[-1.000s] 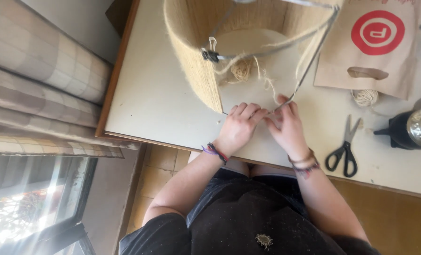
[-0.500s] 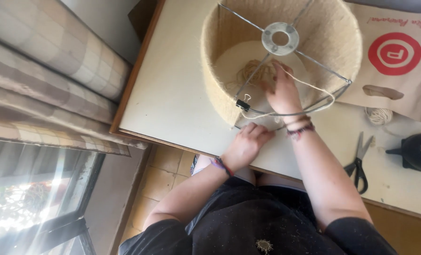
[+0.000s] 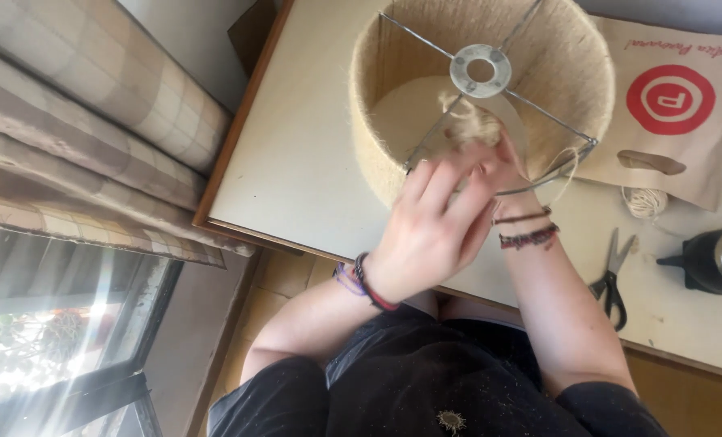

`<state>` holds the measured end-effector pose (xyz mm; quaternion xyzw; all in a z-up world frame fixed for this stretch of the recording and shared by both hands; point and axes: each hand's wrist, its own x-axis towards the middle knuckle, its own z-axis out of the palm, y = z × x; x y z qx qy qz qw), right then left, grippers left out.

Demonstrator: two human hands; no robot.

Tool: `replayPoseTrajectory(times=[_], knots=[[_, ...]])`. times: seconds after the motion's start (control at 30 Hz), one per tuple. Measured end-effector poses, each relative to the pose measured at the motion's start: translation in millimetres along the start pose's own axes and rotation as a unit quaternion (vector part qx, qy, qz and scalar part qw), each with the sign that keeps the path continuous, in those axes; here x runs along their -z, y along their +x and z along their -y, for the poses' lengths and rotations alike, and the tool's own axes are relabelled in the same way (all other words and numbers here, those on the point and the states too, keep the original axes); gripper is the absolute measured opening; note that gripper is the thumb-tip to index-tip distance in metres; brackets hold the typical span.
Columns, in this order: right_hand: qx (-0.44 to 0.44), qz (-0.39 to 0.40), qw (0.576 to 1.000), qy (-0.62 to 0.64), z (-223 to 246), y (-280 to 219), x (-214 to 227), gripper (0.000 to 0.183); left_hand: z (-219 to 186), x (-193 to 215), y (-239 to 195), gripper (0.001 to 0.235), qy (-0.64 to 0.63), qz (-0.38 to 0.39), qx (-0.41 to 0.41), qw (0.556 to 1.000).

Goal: The person wraps natural fiber twine around a metal lampshade frame, securing it with a binder clip. They repeatedly wind the twine around the frame's circumference, adjust the tension, and reposition the clip to hold the work in place.

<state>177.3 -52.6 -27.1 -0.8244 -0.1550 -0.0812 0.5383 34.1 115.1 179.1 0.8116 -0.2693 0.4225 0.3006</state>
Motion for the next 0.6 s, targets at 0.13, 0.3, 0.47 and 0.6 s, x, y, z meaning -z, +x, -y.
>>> replayPoseTrajectory(times=[0.13, 0.3, 0.47, 0.6], knots=[[0.012, -0.006, 0.997, 0.076, -24, -45, 26, 0.064, -2, -34, 12, 0.061, 0.082, 0.133, 0.064, 0.986], [0.043, -0.003, 0.971, 0.234, -52, -66, 44, 0.067, 6, -97, -2, 0.059, 0.140, 0.154, 0.122, 0.971], [-0.014, -0.002, 0.968, 0.250, 45, -103, 74, 0.056, -16, -59, 14, 0.037, 0.067, 0.059, 0.044, 0.995], [-0.075, 0.000, 0.959, 0.274, 118, -144, 86, 0.063, -60, -55, -11, 0.024, -0.262, -0.013, -0.100, 0.960]])
